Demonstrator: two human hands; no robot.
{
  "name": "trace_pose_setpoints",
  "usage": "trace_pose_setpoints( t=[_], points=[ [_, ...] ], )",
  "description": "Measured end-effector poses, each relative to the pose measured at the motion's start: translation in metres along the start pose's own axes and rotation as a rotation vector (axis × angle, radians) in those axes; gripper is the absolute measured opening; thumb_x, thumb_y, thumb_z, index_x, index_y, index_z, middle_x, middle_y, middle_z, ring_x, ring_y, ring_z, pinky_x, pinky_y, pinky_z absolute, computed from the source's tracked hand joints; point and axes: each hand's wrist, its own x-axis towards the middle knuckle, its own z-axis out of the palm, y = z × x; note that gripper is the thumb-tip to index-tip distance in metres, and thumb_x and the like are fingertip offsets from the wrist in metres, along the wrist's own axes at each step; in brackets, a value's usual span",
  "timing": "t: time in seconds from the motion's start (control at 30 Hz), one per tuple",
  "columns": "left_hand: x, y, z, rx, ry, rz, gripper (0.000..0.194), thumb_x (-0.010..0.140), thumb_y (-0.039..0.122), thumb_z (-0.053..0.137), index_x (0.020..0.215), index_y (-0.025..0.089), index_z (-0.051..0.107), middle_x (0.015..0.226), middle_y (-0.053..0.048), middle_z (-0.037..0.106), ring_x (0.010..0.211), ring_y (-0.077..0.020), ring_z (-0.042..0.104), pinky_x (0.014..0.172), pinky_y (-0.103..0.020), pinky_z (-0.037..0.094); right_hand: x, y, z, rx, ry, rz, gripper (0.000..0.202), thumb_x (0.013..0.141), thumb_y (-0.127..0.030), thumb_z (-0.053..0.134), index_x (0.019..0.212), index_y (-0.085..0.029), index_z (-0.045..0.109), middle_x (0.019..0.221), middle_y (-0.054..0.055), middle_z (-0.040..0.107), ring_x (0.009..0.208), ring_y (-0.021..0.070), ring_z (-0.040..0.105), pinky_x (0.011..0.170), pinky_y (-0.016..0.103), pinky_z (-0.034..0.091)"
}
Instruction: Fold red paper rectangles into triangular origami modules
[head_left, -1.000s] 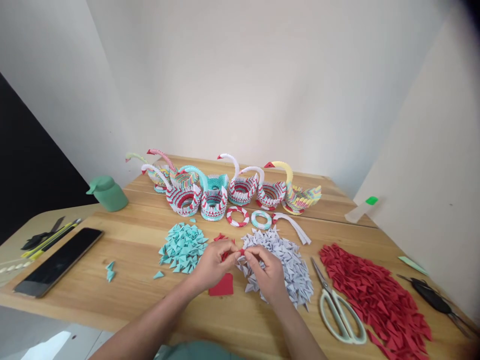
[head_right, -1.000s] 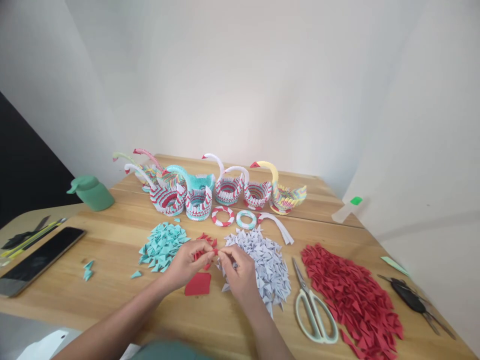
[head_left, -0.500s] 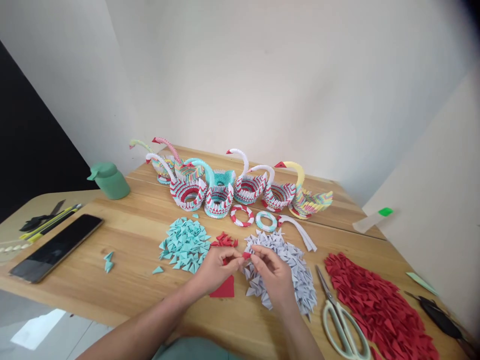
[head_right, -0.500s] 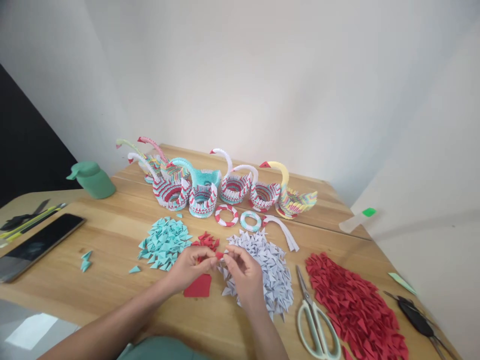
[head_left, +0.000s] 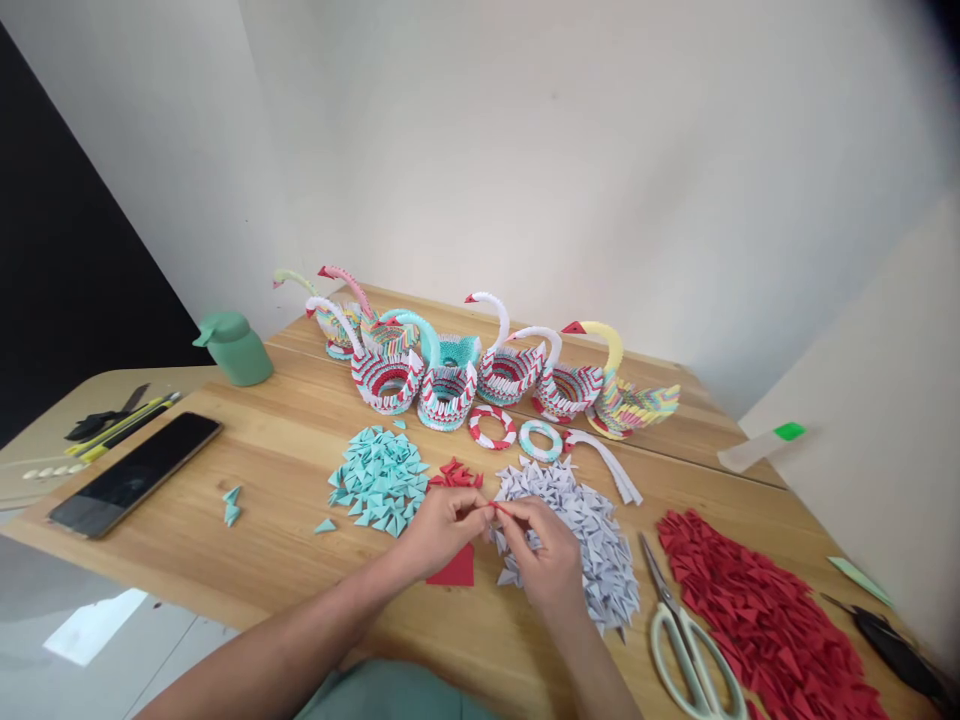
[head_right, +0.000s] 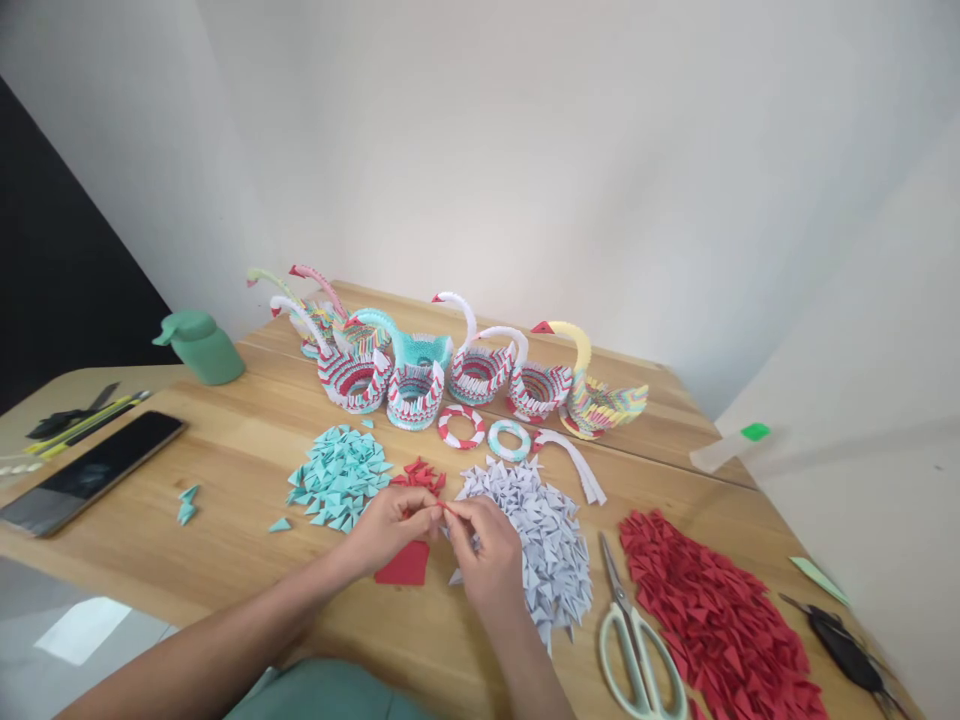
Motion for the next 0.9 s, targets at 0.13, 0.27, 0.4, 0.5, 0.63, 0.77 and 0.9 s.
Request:
trace_pose_setpoints(
  t=[0.13,0.27,0.4,0.5,0.63,0.77,0.9],
  points=[
    [0.0025,0.0009,-0.0014,-0.187,-0.01,-0.1,0.033,0.077,0.042,0.059,0.06,0.015,0.056,0.054,-0.001,0.061,0.048,-0.0097,0.047,0.051,-0.022,0.038,-0.0024,0.0044,0.0022,-0.166,0.014,-0.243,0.029,0.089,-0.01,0.054,0.111,-0.022,0.068,0.086,0.007,0.068,0.078,0.018,0.062,0.068,0.029,0.052],
    [0.0043,0.0016,-0.0034,-0.292,-0.041,-0.119,0.041,0.075,0.054,0.062,0.063,0.015,0.055,0.056,-0.001,0.063,0.047,-0.0087,0.048,0.05,-0.021,0.037,-0.0055,0.0099,0.0018,-0.248,-0.022,-0.28,0.043,0.089,-0.008,0.051,0.126,-0.025,0.061,0.089,0.008,0.067,0.08,0.0189,0.06,0.066,0.03,0.051],
    [0.003,0.0043,-0.0044,-0.299,-0.074,-0.108,0.045,0.075,0.058,0.061,0.066,0.014,0.058,0.063,-0.003,0.066,0.051,-0.0095,0.051,0.054,-0.022,0.04,-0.0063,0.0096,0.001,-0.295,-0.008,-0.252,0.046,0.09,-0.008,0.049,0.13,-0.028,0.059,0.082,0.006,0.064,0.074,0.0176,0.057,0.062,0.029,0.048],
    [0.0022,0.0055,-0.0041,-0.311,-0.086,-0.126,0.041,0.074,0.054,0.065,0.074,0.014,0.061,0.067,-0.003,0.067,0.053,-0.0099,0.052,0.056,-0.023,0.041,-0.0048,0.0066,0.0017,-0.297,0.035,-0.252,0.044,0.09,-0.008,0.049,0.127,-0.028,0.062,0.077,0.005,0.063,0.071,0.0173,0.055,0.059,0.027,0.046],
    [0.0033,0.0032,-0.0027,-0.306,-0.076,-0.142,0.034,0.072,0.047,0.068,0.079,0.014,0.059,0.066,-0.001,0.065,0.051,-0.0093,0.05,0.055,-0.022,0.04,-0.002,0.0044,0.002,-0.193,0.032,-0.194,0.04,0.09,-0.009,0.049,0.12,-0.027,0.066,0.074,0.004,0.059,0.068,0.0164,0.054,0.058,0.027,0.045],
    [0.0033,0.001,-0.0015,-0.163,-0.062,-0.08,0.018,0.079,0.032,0.059,0.075,0.014,0.058,0.063,0.0,0.06,0.052,-0.0093,0.047,0.054,-0.021,0.037,-0.0002,0.0047,-0.0016,-0.009,-0.006,-0.014,0.028,0.091,-0.015,0.051,0.11,-0.024,0.07,0.082,0.004,0.061,0.071,0.0153,0.059,0.062,0.027,0.049],
    [-0.0004,-0.0002,-0.0003,0.191,-0.032,0.055,0.01,0.079,0.017,0.052,0.073,0.015,0.06,0.056,0.004,0.051,0.052,-0.0093,0.041,0.05,-0.02,0.028,0.0011,0.0036,-0.0044,0.035,-0.043,0.098,0.016,0.088,-0.022,0.059,0.1,-0.023,0.07,0.088,0.005,0.064,0.078,0.0172,0.062,0.067,0.028,0.051]
  ],
)
